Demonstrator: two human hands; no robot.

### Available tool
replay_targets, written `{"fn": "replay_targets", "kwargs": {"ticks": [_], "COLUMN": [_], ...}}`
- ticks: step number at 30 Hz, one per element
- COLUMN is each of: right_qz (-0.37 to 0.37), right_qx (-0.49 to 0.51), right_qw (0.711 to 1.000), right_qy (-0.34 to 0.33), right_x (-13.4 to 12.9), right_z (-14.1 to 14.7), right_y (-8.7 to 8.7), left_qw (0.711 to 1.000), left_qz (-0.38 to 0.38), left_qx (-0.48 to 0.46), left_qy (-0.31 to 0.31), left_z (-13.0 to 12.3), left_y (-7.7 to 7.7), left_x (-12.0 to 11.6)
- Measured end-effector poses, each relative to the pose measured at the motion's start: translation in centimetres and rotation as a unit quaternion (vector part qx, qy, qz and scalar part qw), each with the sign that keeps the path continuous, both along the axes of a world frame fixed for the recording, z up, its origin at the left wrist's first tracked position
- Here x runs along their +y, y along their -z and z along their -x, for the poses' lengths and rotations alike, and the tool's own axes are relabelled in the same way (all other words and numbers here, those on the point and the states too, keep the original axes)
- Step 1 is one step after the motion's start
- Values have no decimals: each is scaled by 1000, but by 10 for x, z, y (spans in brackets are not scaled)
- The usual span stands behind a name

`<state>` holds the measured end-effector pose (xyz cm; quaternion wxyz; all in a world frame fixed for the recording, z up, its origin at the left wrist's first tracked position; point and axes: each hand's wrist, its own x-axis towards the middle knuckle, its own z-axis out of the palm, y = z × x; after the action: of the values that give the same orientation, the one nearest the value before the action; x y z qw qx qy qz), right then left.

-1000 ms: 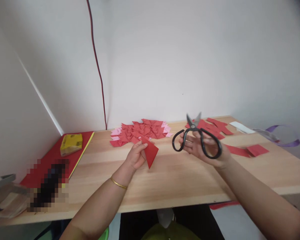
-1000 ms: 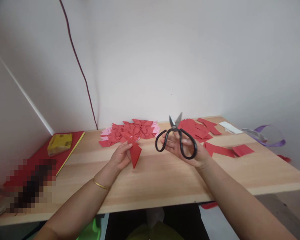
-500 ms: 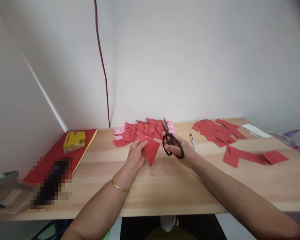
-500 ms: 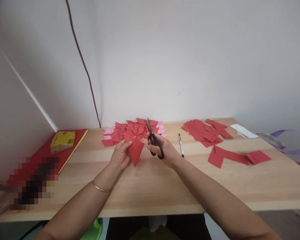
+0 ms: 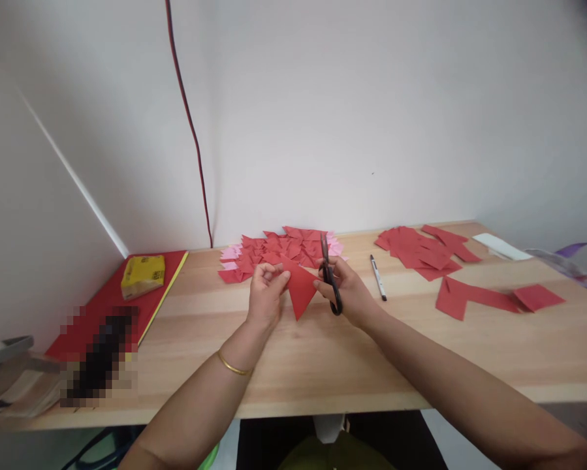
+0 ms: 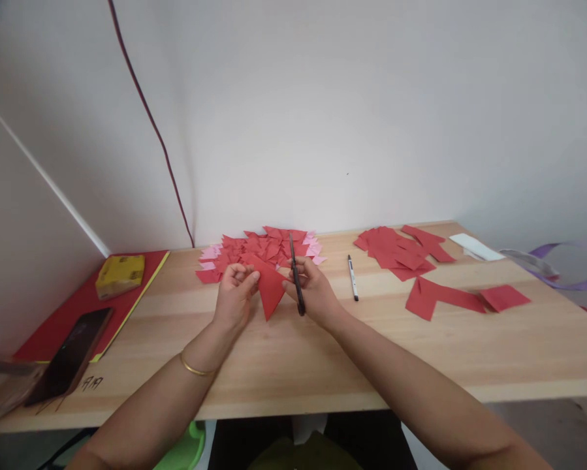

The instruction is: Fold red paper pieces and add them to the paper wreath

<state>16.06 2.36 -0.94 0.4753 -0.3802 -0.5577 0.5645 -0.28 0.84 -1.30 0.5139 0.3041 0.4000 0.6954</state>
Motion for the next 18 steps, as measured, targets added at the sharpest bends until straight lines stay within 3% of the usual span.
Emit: {"fn": "replay_targets", "kwargs": {"ticks": [8, 13, 18], "right_qz": [3, -39, -10], "right_qx": [-7, -42, -102], "right_qw": [999, 996, 989], "right_qy": [-32, -70, -108], "right_x": [0, 2, 4], "right_z": [-2, -15, -31], "right_y": [-1, -7, -15], "left_qw": [994, 997, 999], "left_qz": [-39, -39, -24], "left_qx": [104, 69, 29], "left_qy": [12, -1, 28], "left_z": [1, 5, 5], "left_y": [6, 3, -2], "left_x": [-1, 0, -3]}}
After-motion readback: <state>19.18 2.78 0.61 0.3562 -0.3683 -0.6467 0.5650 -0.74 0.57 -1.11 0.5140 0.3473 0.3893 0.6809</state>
